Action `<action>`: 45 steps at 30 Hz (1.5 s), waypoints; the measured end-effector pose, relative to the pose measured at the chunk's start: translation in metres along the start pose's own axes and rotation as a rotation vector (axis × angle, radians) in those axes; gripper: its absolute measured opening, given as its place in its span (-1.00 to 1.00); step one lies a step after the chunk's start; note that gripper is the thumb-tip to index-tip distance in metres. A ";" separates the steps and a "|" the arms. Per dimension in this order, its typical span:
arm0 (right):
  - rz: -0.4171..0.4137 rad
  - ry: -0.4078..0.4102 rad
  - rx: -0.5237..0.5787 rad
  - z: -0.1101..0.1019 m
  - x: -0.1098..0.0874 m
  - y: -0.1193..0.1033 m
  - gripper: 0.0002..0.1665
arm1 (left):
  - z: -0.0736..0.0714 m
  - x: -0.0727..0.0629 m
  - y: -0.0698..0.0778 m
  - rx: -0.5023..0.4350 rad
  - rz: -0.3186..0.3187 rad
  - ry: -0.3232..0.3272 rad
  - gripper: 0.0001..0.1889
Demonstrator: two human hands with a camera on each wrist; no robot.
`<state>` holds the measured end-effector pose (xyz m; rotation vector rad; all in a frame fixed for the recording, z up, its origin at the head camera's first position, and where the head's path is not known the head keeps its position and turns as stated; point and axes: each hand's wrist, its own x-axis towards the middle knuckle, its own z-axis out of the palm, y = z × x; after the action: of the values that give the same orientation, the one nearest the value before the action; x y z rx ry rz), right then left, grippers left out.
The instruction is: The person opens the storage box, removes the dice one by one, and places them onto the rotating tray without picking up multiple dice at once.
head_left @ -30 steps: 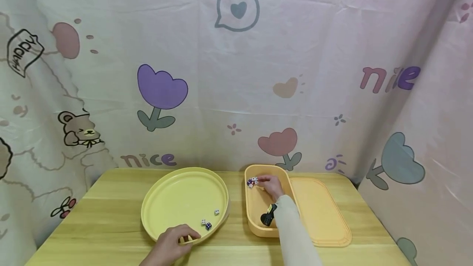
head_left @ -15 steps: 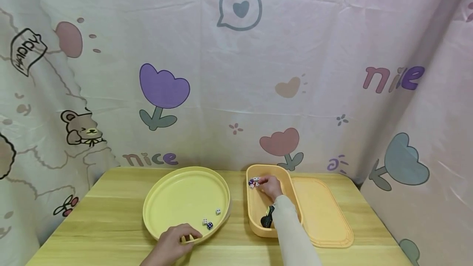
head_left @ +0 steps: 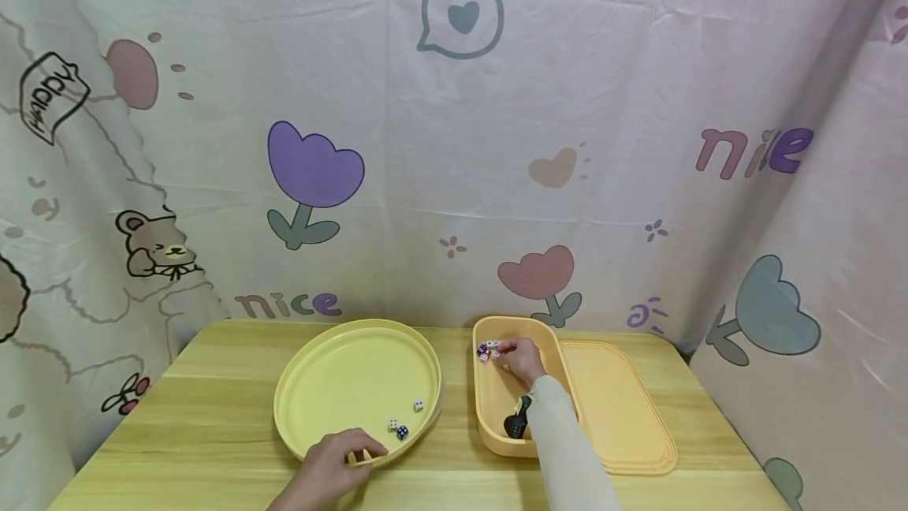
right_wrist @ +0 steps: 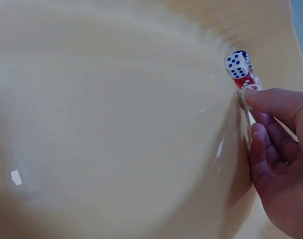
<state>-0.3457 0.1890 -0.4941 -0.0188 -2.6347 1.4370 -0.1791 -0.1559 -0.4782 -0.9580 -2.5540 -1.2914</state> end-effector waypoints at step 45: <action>-0.244 -0.063 0.241 -0.025 -0.114 -0.131 -0.85 | -0.004 0.000 0.003 -0.012 -0.093 -0.052 -0.79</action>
<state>-0.2227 0.1302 -0.3844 0.3650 -2.3889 1.6762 -0.1779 -0.1579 -0.4736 -0.8967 -2.6627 -1.3239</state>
